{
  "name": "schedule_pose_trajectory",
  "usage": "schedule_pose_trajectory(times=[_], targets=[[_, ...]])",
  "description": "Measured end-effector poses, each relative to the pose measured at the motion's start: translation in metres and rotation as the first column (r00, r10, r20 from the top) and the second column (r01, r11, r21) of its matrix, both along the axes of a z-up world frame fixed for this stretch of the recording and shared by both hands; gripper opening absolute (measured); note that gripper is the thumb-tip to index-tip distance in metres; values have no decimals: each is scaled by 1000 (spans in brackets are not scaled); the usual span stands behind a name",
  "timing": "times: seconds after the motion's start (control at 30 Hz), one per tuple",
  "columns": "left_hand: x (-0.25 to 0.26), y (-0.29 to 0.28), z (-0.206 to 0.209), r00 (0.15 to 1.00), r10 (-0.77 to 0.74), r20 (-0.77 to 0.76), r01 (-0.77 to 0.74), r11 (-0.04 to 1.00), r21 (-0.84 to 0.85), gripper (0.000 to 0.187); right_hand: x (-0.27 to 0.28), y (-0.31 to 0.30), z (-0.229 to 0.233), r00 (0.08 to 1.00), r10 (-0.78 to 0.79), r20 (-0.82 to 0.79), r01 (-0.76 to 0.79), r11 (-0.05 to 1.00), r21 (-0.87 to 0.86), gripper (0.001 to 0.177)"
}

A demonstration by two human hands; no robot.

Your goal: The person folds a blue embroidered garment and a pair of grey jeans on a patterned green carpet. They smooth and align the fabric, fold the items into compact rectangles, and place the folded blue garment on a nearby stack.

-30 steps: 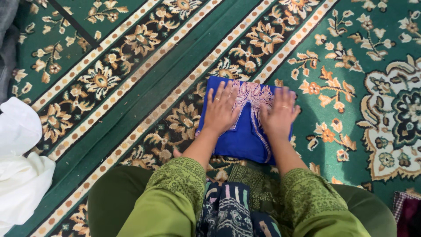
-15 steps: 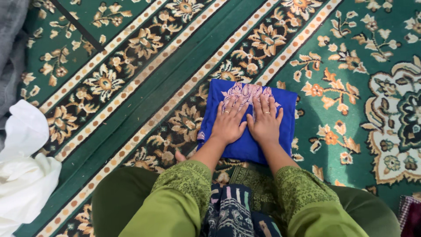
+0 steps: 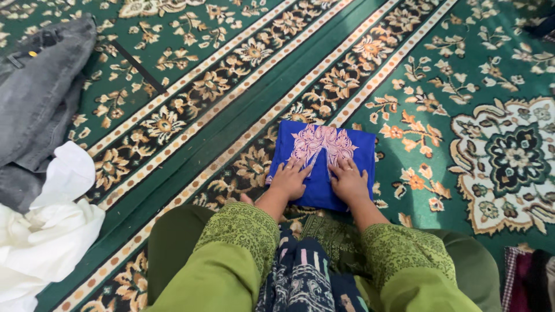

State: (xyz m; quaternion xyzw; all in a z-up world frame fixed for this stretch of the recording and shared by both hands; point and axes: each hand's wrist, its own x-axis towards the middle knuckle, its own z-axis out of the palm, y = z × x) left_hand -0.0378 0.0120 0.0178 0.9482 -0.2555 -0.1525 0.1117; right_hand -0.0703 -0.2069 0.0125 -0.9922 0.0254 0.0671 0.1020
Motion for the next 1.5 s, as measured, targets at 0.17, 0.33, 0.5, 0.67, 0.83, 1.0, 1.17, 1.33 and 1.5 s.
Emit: schedule_pose_trajectory(times=[0.17,0.33,0.5,0.67,0.83,1.0,1.17,1.33,1.5], targets=[[-13,-7,12,984,78,-163,-63,994,92,69,-13,7,26,981,-57,-184,56,998,-11,44],[-11,-31,25,946,206,-249,-163,970,179,50,-21,27,42,922,-130,-365,136,991,-9,44],[-11,-30,27,946,218,-239,-194,974,121,40,-20,24,27,895,-169,-413,177,984,-18,41],[2,1,18,921,384,70,-363,909,-206,34,21,-23,19,873,176,-455,-202,979,-8,40],[26,24,-2,699,714,-26,-658,629,-413,55,23,-86,1,933,-351,-82,360,910,205,40],[38,29,-13,588,752,-296,-808,555,-197,69,20,-106,-41,853,-509,-117,522,820,235,77],[33,25,-19,644,733,-222,-764,601,-233,63,29,-109,-65,817,-505,-279,561,808,181,84],[38,19,-21,650,722,-239,-760,616,-205,70,33,-113,-63,800,-503,-327,574,800,174,80],[41,23,-23,681,697,-224,-731,634,-251,70,35,-112,-60,837,-487,-249,542,800,259,70]])
